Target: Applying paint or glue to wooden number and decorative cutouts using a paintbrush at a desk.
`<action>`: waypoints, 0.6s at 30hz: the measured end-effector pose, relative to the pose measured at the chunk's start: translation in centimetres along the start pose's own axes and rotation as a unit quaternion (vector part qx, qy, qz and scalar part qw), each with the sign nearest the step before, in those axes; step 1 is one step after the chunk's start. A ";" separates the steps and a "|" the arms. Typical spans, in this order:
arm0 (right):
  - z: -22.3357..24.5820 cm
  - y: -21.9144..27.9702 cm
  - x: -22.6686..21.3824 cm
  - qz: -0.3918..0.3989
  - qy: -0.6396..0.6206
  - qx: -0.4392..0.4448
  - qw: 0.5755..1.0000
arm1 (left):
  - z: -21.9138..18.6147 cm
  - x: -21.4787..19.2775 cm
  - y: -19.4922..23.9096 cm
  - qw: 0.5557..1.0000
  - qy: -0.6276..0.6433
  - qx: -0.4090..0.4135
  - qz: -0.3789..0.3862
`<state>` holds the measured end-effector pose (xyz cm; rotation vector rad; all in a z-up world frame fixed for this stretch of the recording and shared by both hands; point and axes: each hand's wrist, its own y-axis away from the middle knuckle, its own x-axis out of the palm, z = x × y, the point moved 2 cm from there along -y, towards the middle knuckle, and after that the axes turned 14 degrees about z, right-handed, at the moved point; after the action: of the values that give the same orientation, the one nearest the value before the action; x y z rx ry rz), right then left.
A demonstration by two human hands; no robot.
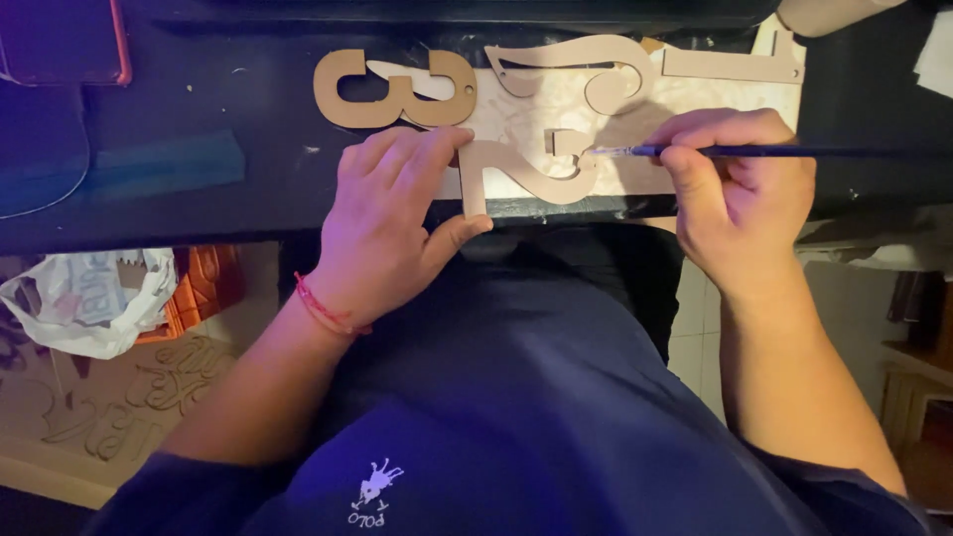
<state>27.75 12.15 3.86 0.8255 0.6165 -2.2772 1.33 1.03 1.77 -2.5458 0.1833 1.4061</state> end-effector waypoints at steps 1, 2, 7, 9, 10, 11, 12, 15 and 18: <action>-0.1 -0.2 0.1 0.001 0.000 0.000 1.000 | 0.0 -0.1 0.0 1.000 0.000 -0.001 0.000; -0.2 -0.5 0.3 0.003 -0.013 -0.019 1.000 | -0.1 -0.2 0.0 1.000 0.000 -0.003 -0.001; -0.1 -1.0 0.2 -0.013 -0.016 -0.110 0.994 | -0.1 -0.1 -0.2 1.000 0.015 -0.020 -0.006; -0.6 -0.2 0.3 0.005 -0.068 -0.106 0.992 | -0.2 -0.1 -0.2 0.999 0.025 -0.025 -0.005; -0.6 0.1 0.5 0.006 -0.069 -0.105 0.992 | -0.2 -0.1 -0.2 0.999 0.026 -0.026 -0.004; -0.6 0.5 0.6 0.015 -0.062 -0.109 0.992 | -0.2 -0.1 -0.2 0.999 0.022 -0.022 -0.006; -0.6 0.9 0.8 0.024 -0.055 -0.113 0.992 | -0.2 -0.1 -0.2 1.000 0.019 -0.018 -0.009; 0.0 1.9 0.1 0.050 -0.053 -0.090 0.993 | -0.3 -0.2 -0.3 0.999 0.025 -0.022 -0.004; -0.2 2.4 -0.6 0.062 -0.104 -0.081 0.989 | -0.1 -0.1 -0.2 1.000 0.018 -0.021 -0.004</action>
<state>29.85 10.85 3.66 0.5266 0.6257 -2.1327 1.44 1.16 1.93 -2.6048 0.1511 1.3768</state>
